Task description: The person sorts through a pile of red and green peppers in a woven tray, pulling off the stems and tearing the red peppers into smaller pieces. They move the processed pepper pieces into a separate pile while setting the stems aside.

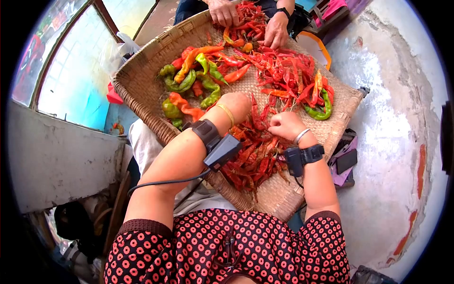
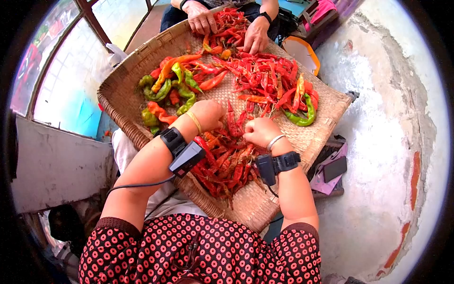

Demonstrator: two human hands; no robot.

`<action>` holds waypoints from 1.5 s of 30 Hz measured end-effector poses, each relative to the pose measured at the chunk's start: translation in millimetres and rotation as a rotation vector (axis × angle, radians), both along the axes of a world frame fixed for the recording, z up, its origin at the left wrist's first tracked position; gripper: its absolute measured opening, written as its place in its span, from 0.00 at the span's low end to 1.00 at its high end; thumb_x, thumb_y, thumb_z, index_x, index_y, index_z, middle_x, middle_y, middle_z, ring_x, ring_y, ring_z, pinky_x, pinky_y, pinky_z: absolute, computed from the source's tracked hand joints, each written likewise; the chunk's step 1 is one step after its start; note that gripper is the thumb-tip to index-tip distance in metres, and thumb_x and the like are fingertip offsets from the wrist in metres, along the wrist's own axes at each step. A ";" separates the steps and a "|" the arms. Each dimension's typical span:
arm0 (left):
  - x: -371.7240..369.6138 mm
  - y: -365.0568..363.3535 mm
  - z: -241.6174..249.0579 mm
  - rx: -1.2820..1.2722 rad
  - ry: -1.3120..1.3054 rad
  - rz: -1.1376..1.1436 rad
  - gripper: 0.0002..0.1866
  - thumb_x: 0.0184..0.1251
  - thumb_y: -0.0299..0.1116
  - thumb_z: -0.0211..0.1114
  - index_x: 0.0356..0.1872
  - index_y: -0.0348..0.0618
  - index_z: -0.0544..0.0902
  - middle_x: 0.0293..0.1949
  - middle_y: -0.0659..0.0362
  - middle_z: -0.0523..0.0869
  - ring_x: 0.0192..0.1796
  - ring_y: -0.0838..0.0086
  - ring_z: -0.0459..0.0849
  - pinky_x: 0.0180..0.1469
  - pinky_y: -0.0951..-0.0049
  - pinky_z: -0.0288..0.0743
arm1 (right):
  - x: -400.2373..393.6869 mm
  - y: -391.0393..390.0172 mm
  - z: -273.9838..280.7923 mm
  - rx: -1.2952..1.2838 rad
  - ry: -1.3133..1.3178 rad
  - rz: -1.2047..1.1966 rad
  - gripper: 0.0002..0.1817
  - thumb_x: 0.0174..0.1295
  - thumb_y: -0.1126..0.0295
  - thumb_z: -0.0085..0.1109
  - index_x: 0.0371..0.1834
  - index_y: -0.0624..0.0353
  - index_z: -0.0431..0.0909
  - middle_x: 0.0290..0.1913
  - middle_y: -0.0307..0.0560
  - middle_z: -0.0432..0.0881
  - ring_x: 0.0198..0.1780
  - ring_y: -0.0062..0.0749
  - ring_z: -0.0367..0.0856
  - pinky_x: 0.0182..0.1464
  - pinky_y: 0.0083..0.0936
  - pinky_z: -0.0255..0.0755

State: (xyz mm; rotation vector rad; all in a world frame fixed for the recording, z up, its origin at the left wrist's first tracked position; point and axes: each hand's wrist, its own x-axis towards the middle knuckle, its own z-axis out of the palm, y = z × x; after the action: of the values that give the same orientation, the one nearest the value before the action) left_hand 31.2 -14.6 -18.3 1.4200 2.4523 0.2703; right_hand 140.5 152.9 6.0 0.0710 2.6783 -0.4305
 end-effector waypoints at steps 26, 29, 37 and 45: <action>-13.8 3.6 10.9 0.716 -0.592 0.465 0.10 0.49 0.34 0.64 0.32 0.39 0.82 0.26 0.56 0.82 0.29 0.74 0.80 0.35 0.75 0.74 | -10.1 7.4 -24.2 -0.011 0.512 0.086 0.18 0.47 0.73 0.56 0.45 0.49 0.74 0.35 0.48 0.76 0.35 0.45 0.76 0.39 0.33 0.72; -16.6 2.9 9.3 0.715 -0.577 0.446 0.11 0.49 0.33 0.64 0.33 0.39 0.82 0.26 0.56 0.82 0.29 0.75 0.80 0.35 0.75 0.74 | -13.1 -1.0 -29.1 0.147 0.480 0.114 0.09 0.49 0.71 0.54 0.35 0.53 0.73 0.32 0.47 0.73 0.35 0.45 0.76 0.36 0.36 0.71; -19.6 -0.9 15.2 0.660 -0.617 0.468 0.10 0.52 0.30 0.63 0.34 0.37 0.80 0.25 0.62 0.80 0.29 0.82 0.76 0.33 0.80 0.71 | -5.3 4.0 0.7 -0.102 0.464 0.006 0.08 0.44 0.68 0.61 0.22 0.59 0.73 0.20 0.45 0.73 0.24 0.36 0.73 0.27 0.29 0.67; -18.9 -1.3 11.1 0.549 -0.455 0.398 0.10 0.45 0.35 0.62 0.27 0.40 0.82 0.27 0.50 0.82 0.33 0.63 0.81 0.38 0.69 0.74 | -9.4 27.2 12.6 -1.152 0.531 -0.705 0.08 0.59 0.68 0.50 0.32 0.59 0.76 0.21 0.36 0.75 0.16 0.15 0.69 0.17 0.11 0.62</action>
State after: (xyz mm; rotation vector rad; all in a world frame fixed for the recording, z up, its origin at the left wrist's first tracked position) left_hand 12.3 -15.9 -7.2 0.8689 2.3254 1.2798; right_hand 131.1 180.1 18.6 0.6122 2.3142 -2.3667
